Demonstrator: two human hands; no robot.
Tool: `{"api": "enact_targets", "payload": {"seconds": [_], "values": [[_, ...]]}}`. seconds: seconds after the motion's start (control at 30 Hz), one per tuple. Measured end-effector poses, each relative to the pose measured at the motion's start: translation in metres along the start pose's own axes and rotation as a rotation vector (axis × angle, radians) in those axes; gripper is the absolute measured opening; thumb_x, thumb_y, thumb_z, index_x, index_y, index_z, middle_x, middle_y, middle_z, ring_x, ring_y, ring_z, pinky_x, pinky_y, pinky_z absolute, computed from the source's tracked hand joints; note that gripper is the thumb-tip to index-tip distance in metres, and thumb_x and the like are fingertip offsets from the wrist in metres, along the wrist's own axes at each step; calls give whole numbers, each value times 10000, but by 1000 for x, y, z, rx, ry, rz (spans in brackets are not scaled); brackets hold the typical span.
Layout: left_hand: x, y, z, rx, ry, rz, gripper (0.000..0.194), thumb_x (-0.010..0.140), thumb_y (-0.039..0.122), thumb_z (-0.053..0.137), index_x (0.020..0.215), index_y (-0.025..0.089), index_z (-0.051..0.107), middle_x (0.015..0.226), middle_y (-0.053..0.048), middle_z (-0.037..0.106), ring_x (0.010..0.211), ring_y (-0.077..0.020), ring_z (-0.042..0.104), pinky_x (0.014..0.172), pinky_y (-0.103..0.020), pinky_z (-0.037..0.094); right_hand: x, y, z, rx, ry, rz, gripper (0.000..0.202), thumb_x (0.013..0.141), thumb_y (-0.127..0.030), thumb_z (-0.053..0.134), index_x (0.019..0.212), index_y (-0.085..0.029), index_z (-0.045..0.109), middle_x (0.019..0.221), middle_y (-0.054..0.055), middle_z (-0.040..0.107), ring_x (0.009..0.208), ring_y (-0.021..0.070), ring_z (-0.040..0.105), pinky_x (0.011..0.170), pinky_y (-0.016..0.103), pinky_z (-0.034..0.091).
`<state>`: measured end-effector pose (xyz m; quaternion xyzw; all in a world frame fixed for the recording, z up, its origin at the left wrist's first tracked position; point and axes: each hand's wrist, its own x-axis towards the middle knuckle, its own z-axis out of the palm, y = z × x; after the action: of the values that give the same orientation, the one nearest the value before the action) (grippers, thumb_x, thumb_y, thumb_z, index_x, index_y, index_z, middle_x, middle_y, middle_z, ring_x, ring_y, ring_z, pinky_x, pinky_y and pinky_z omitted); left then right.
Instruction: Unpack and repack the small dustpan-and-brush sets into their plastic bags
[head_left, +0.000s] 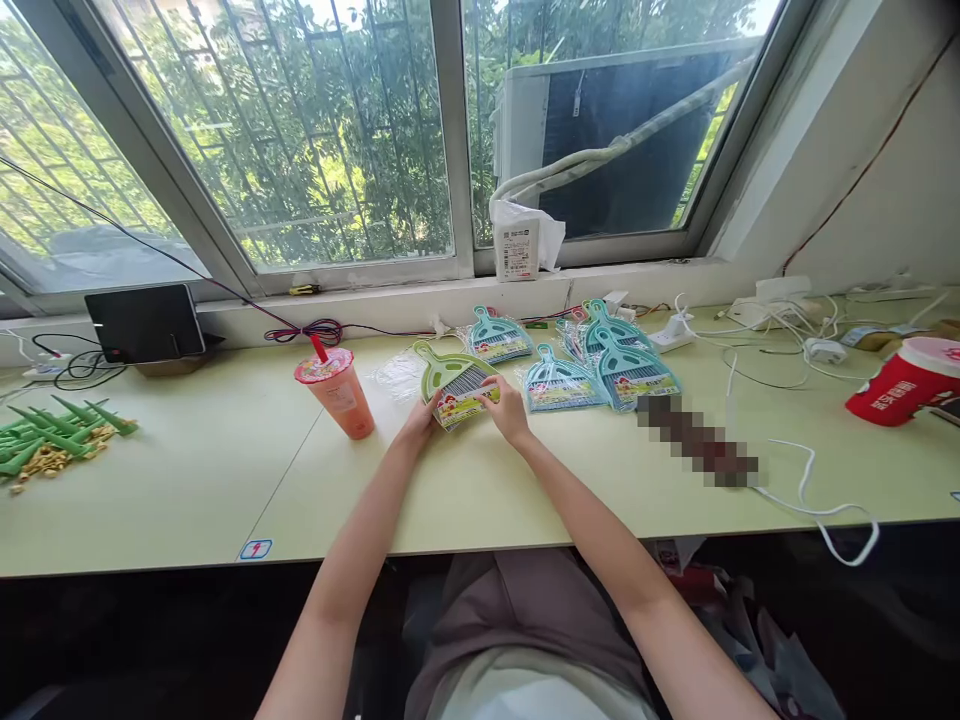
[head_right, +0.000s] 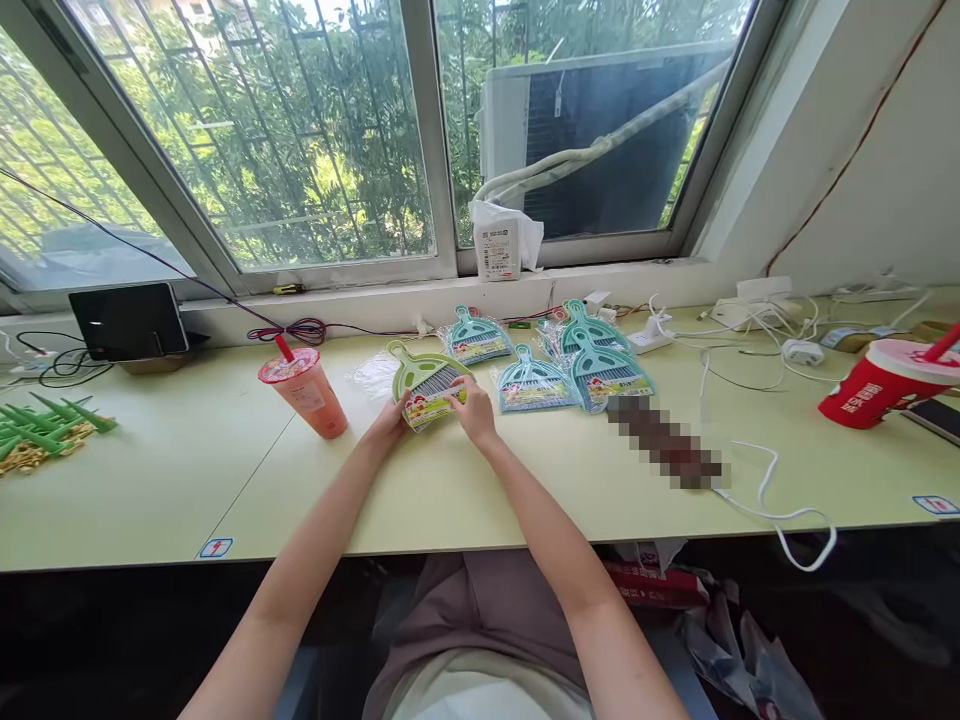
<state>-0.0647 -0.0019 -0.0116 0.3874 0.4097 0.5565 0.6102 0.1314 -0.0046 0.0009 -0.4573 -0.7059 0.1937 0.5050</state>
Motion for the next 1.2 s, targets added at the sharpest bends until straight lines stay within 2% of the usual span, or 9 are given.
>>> {"api": "enact_targets", "payload": {"seconds": [0.2,0.27,0.4,0.5,0.63,0.9,1.2], "values": [[-6,0,3,35,-97,8,701,593,549,807,1135,169,575,1084,-154,691,1024,-314,653,858,-405,554,-1,4,-1,-267,-48,-45,232,890,-287,555,1108,-209,578,999,76,694,786,220,643,630,288,431],[-7,0,3,56,-98,17,703,591,506,826,1151,172,564,1097,-151,686,998,-301,661,832,-390,558,-1,6,-2,-339,-44,-35,230,892,-284,559,1110,-214,582,1006,75,699,803,228,651,603,278,416],[-7,-1,5,119,-98,42,679,584,322,860,1176,182,557,1131,-121,671,945,-255,672,823,-373,552,1,11,-6,-412,-30,-12,250,904,-303,543,1136,-217,579,1034,80,703,814,235,662,587,278,408],[-8,0,6,157,-100,48,676,553,240,859,1163,171,576,1113,-110,675,931,-241,667,831,-371,539,3,14,-8,-417,-86,-80,268,919,-320,518,1162,-224,576,1072,82,698,783,222,663,589,277,409],[-10,1,6,180,-95,60,653,565,229,838,1163,176,582,1119,-103,672,940,-239,658,821,-362,527,3,13,-8,-438,-127,-171,304,924,-335,513,1204,-231,569,1088,85,696,786,226,662,585,275,402],[-9,2,6,204,-118,66,608,558,225,831,1114,152,597,1075,-109,680,913,-230,652,802,-357,519,1,13,-9,-479,-59,-78,322,938,-388,471,1190,-220,580,958,96,716,718,241,645,548,284,365],[-11,2,9,148,-137,84,631,590,230,813,1167,163,565,1113,-105,665,936,-225,646,828,-357,514,8,15,-12,-264,-97,-127,278,908,-382,516,1117,-229,618,1030,72,702,816,230,638,650,293,423]]}}
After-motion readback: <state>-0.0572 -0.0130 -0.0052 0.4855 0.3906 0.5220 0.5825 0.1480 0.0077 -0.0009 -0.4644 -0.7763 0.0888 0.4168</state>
